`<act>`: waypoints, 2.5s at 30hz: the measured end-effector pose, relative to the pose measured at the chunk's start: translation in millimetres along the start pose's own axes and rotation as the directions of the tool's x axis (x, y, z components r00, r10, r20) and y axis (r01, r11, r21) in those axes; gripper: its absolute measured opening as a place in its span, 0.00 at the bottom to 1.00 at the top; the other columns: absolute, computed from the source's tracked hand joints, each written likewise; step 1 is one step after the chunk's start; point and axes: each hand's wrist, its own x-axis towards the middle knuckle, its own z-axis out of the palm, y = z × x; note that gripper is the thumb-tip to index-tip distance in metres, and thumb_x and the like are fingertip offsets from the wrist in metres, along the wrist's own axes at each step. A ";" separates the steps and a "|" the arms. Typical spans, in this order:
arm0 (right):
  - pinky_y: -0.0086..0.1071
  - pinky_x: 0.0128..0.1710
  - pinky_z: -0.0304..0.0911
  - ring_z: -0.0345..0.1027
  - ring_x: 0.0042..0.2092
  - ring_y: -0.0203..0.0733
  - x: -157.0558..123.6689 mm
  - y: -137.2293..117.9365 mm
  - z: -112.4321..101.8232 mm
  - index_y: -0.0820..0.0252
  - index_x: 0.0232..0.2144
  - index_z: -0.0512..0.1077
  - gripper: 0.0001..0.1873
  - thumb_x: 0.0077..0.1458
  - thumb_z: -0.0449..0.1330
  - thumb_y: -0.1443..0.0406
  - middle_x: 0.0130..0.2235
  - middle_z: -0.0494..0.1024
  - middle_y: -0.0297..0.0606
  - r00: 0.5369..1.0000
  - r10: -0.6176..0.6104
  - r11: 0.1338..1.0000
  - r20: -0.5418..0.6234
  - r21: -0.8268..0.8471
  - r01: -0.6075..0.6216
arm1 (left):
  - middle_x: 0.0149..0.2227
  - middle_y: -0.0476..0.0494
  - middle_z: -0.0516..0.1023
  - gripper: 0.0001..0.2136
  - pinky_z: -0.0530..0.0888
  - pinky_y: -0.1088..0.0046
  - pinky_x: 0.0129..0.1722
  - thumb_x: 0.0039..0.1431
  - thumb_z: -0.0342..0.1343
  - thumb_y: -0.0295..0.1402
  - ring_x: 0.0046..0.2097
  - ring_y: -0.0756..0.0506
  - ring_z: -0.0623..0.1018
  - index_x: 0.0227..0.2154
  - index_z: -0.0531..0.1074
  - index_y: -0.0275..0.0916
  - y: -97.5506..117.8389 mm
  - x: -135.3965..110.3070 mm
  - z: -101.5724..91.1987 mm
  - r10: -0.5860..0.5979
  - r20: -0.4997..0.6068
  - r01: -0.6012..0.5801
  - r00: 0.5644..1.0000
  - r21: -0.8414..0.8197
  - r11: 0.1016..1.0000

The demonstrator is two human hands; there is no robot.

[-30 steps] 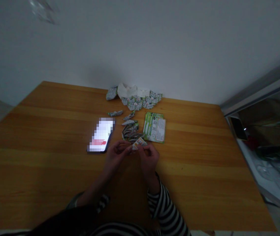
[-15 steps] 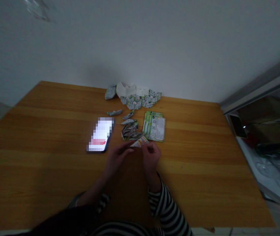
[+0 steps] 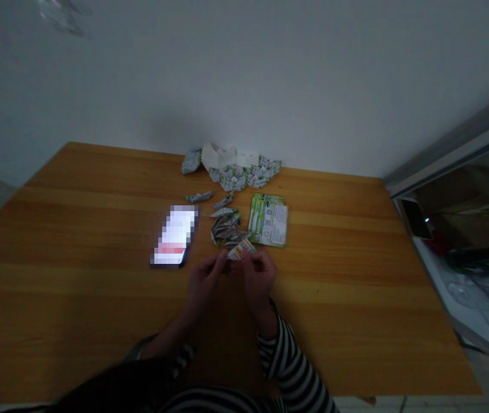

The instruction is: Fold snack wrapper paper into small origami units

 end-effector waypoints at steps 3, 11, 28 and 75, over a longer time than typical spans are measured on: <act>0.26 0.24 0.60 0.62 0.24 0.32 0.3 3.7 0.3 0.60 0.21 0.64 0.15 0.50 0.64 0.60 0.21 0.68 0.28 1.000 0.003 1.000 -0.013 0.022 -0.002 | 0.22 0.47 0.75 0.18 0.69 0.76 0.28 0.60 0.53 0.43 0.26 0.49 0.73 0.24 0.74 0.34 1.8 -0.1 1.0 -0.001 0.002 0.001 1.000 -0.003 1.000; 0.26 0.27 0.64 0.65 0.27 0.33 0.5 6.3 3.1 0.57 0.34 0.63 0.15 0.49 0.66 0.62 0.27 0.68 0.27 0.998 0.010 0.995 0.065 0.101 -0.017 | 0.21 0.53 0.63 0.17 0.58 0.77 0.24 0.61 0.51 0.44 0.24 0.52 0.63 0.25 0.69 0.36 -2.5 4.6 -0.4 -0.012 0.158 -0.015 0.987 0.164 0.986; 0.28 0.23 0.61 0.64 0.26 0.35 1.0 0.3 0.8 0.55 0.48 0.63 0.20 0.55 0.59 0.55 0.33 0.74 0.33 0.915 0.102 0.977 0.390 0.135 -0.167 | 0.21 0.52 0.66 0.19 0.61 0.76 0.25 0.60 0.50 0.47 0.25 0.50 0.64 0.23 0.69 0.36 2.1 7.6 -3.4 -0.036 0.131 0.021 0.991 0.114 0.993; 0.23 0.14 0.52 0.57 0.15 0.30 23.6 5.5 -15.6 0.61 0.20 0.73 0.13 0.44 0.67 0.58 0.13 0.67 0.27 0.925 0.181 0.982 0.334 -0.013 -0.188 | 0.23 0.49 0.74 0.24 0.67 0.76 0.22 0.58 0.50 0.52 0.22 0.50 0.71 0.49 0.69 0.39 -0.2 20.5 -27.3 -0.063 0.217 0.078 0.974 -0.059 0.995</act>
